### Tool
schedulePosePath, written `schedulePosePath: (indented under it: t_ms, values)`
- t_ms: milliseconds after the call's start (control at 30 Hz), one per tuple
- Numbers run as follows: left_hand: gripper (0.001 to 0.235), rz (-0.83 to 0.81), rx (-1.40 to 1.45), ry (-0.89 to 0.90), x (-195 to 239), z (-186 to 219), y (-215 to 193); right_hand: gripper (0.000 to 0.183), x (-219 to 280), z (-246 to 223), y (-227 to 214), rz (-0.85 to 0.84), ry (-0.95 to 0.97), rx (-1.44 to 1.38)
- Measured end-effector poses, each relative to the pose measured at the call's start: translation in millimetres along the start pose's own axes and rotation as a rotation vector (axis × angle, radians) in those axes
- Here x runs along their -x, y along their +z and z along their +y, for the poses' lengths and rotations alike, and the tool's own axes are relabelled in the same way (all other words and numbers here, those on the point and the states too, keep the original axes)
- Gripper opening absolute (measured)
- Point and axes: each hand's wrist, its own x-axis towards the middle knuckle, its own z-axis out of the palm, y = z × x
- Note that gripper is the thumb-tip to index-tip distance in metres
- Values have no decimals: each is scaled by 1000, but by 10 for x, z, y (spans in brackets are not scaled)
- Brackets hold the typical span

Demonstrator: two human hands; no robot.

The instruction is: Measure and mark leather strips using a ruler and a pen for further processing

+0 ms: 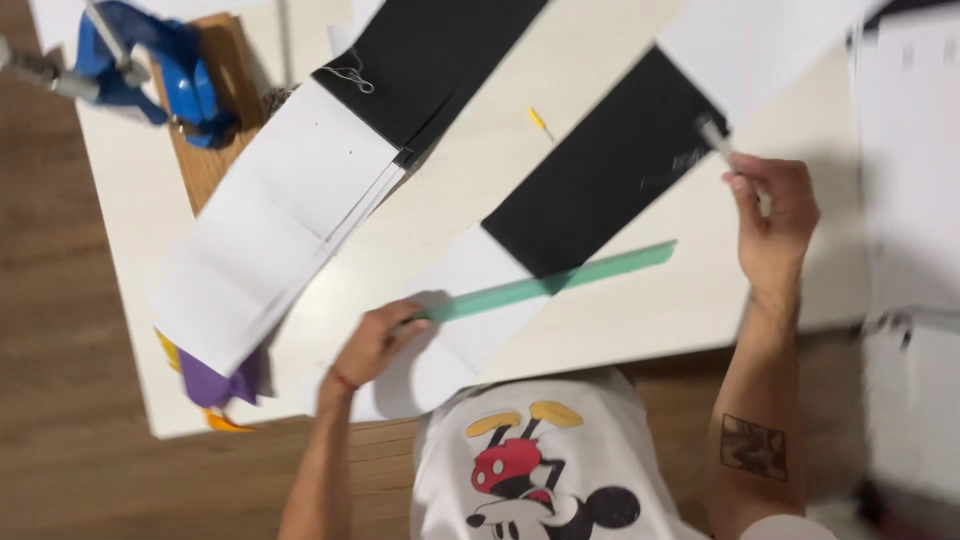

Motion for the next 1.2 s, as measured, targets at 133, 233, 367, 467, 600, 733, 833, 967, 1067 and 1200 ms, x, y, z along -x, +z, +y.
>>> schedulePosePath:
  t_ms: [133, 233, 367, 467, 600, 733, 833, 967, 1067, 1200]
  values:
    - [22, 355, 120, -285, 171, -196, 271, 20, -1173, 877, 301, -163, -107, -50]
    - [19, 576, -47, -401, 39, -663, 346, 4, -1774, 1569, 884, -280, -322, 103]
    - [38, 527, -459, -490, -91, -688, 198, 14, -2109, 1782, 1408, -442, -465, 383]
    - [38, 651, -686, -506, -143, -691, 95, 18, -2068, 1237, 1629, -437, -578, 356]
    - [48, 920, -599, -591, -188, -525, 386, 33, -1686, 636, 2100, -657, -414, 84]
    - [30, 962, -554, -667, -196, 112, 1145, 47, -1547, 541, 2499, -753, -295, 55]
    - [87, 973, -394, -693, -142, 1, 1548, 24, -1570, 744, 2784, -793, -88, 139]
    - [91, 1007, -148, -563, -148, -238, 1683, 14, -1527, 316, 2586, -849, -98, 109]
    - [85, 803, -124, -659, -167, -345, 1593, 22, -1164, -167, 2245, -881, 73, -337]
    - [72, 529, -3, -696, -142, 15, 1095, 26, -172, -295, 2101, -710, 502, -877]
